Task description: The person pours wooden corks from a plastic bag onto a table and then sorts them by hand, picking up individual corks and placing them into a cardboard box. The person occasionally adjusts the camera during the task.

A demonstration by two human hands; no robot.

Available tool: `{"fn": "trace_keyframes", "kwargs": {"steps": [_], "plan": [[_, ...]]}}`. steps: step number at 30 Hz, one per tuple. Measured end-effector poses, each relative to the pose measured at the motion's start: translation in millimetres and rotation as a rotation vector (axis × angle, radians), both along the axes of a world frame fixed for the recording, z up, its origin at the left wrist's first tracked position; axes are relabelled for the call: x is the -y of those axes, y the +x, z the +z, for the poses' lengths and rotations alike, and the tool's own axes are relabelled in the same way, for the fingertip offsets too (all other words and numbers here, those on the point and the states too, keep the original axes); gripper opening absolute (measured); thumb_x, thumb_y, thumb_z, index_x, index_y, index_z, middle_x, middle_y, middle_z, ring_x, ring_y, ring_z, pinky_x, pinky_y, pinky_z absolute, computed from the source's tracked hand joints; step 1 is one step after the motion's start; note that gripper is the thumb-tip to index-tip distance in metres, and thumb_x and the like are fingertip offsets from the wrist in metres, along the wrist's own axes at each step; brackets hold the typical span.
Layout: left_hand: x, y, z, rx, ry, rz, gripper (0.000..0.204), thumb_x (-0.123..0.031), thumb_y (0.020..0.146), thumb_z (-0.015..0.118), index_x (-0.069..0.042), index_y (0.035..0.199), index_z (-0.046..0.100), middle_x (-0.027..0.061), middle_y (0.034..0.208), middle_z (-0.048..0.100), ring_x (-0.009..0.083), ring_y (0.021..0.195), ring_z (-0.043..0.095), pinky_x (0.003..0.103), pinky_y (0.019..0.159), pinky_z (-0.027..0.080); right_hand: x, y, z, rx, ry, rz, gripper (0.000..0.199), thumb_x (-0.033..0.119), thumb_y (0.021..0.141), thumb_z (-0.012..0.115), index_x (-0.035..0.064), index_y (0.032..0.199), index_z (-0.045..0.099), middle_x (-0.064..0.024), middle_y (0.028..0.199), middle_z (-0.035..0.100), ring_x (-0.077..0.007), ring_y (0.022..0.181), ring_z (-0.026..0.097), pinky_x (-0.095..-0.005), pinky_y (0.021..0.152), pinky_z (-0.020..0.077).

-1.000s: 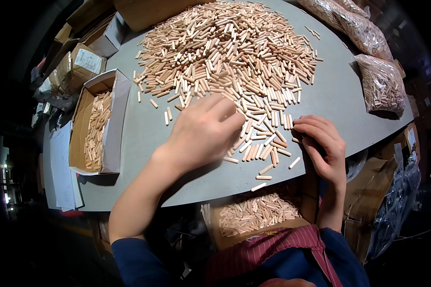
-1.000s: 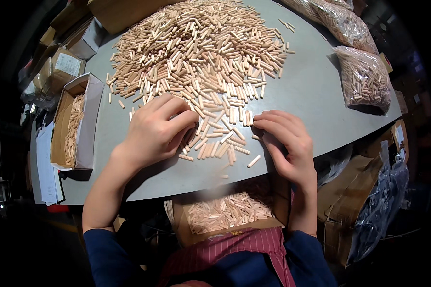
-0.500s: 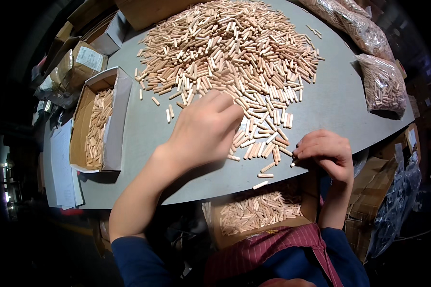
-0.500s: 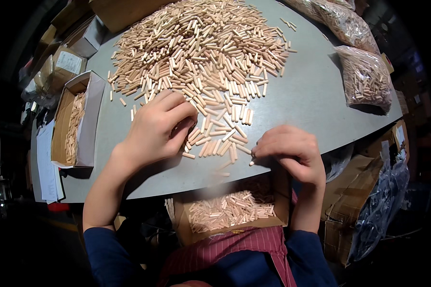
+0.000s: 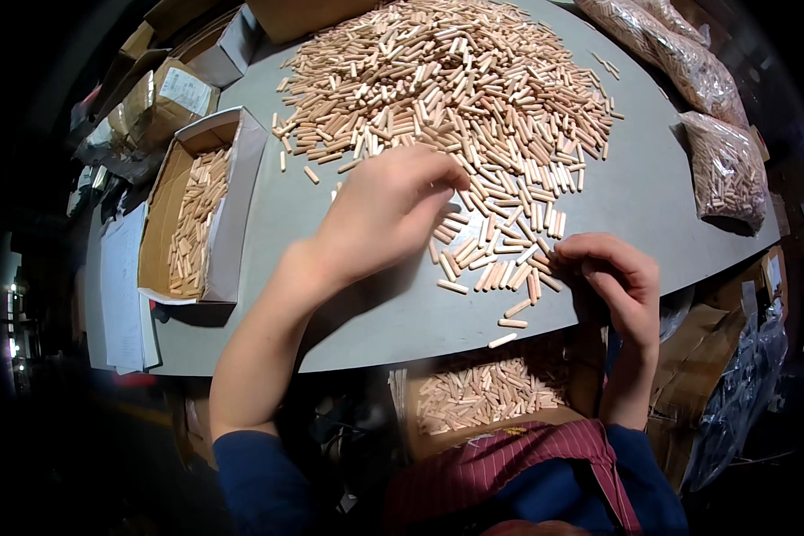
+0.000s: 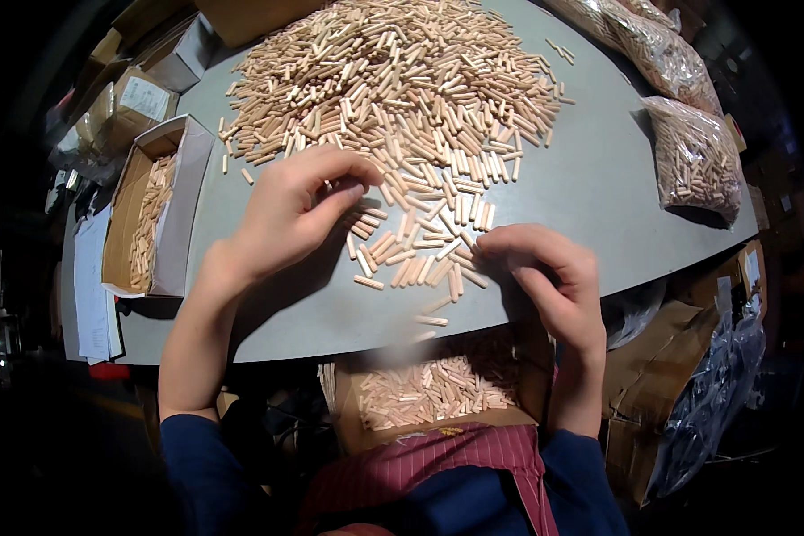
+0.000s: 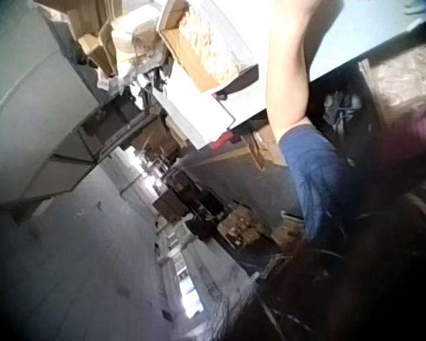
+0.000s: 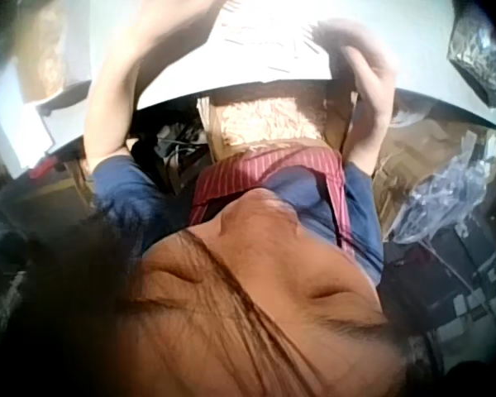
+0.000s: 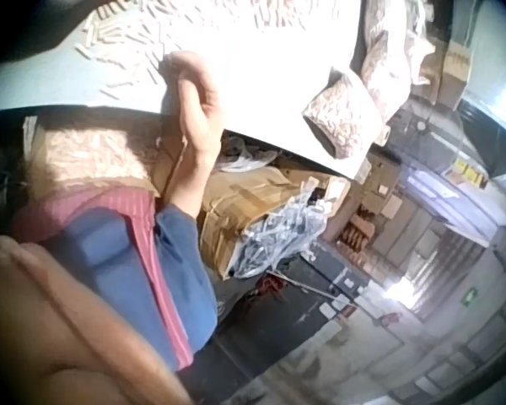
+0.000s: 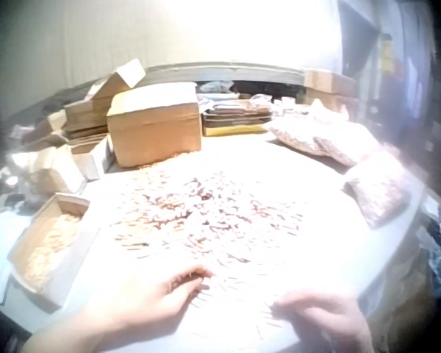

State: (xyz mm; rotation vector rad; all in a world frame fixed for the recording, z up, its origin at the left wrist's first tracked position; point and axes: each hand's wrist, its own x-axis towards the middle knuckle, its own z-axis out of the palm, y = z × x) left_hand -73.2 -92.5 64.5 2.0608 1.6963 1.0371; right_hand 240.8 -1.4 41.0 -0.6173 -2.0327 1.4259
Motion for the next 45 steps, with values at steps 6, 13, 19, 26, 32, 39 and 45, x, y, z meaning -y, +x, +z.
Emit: {"fn": "trace_keyframes", "kwargs": {"steps": [6,13,19,26,32,39,45], "plan": [[7.2,-18.5,17.8,0.013,-0.305,0.051,0.013,-0.010,0.096,0.065,-0.002,0.100,0.074,0.0074,0.077,0.073,0.0173,0.070,0.069,0.031,0.067,0.053,0.6,-13.9,2.3,0.088,0.379,0.096,0.045,-0.011,0.075,0.051,-0.0020,0.111,0.075,-0.0189,0.118,0.074,-0.0292,0.110,0.071,-0.0368,0.101,0.0519],[9.1,-11.8,25.4,-0.014,-0.575,0.010,0.017,-0.013,0.098,0.064,0.001,0.099,0.073,0.0095,0.076,0.073,0.0156,0.065,0.069,0.032,0.063,0.055,-0.5,-6.5,-4.2,-0.009,0.140,0.041,0.043,-0.010,0.078,0.050,-0.0016,0.113,0.075,-0.0161,0.123,0.074,-0.0284,0.115,0.069,-0.0366,0.100,0.0515],[9.5,-3.9,31.0,0.120,-0.703,-0.056,0.017,-0.009,0.099,0.063,0.003,0.104,0.074,0.0064,0.077,0.075,0.0108,0.063,0.068,0.028,0.061,0.055,1.0,-15.5,-1.8,0.145,0.502,0.087,0.056,-0.015,0.077,0.054,0.0002,0.129,0.069,-0.0167,0.133,0.069,-0.0358,0.125,0.064,-0.0399,0.106,0.0485],[11.0,-3.3,30.1,0.075,-0.691,-0.127,0.018,-0.004,0.096,0.061,0.004,0.105,0.074,0.0084,0.082,0.077,0.0135,0.072,0.072,0.030,0.069,0.057,1.8,-17.9,0.7,0.158,0.537,0.123,0.054,-0.013,0.078,0.055,0.0001,0.129,0.068,-0.0168,0.133,0.068,-0.0368,0.127,0.062,-0.0428,0.108,0.0476],[15.7,7.0,30.2,0.135,-0.741,-0.241,0.018,-0.005,0.094,0.060,0.001,0.104,0.074,0.0113,0.082,0.077,0.0190,0.077,0.075,0.034,0.073,0.058,-7.5,-11.9,6.4,0.133,0.453,0.281,0.049,-0.004,0.073,0.059,-0.0002,0.119,0.074,-0.0153,0.125,0.073,-0.0374,0.125,0.064,-0.0453,0.109,0.0483],[34.3,42.3,18.3,0.311,-0.796,-0.725,0.029,-0.002,0.091,0.056,0.001,0.113,0.073,0.0140,0.090,0.078,0.0296,0.084,0.077,0.039,0.079,0.062,-25.7,0.4,3.3,-0.116,0.093,0.683,0.036,0.000,0.074,0.054,-0.0084,0.098,0.079,-0.0224,0.106,0.078,-0.0405,0.105,0.074,-0.0445,0.098,0.0571],[30.3,42.1,37.3,0.552,-0.745,-0.535,0.023,-0.004,0.095,0.057,0.001,0.110,0.073,0.0134,0.091,0.076,0.0215,0.084,0.074,0.036,0.077,0.058,-17.2,11.9,-18.7,-0.450,-0.309,0.415,0.026,-0.001,0.083,0.056,-0.0112,0.092,0.078,-0.0249,0.100,0.077,-0.0376,0.104,0.074,-0.0467,0.097,0.0585]]}}
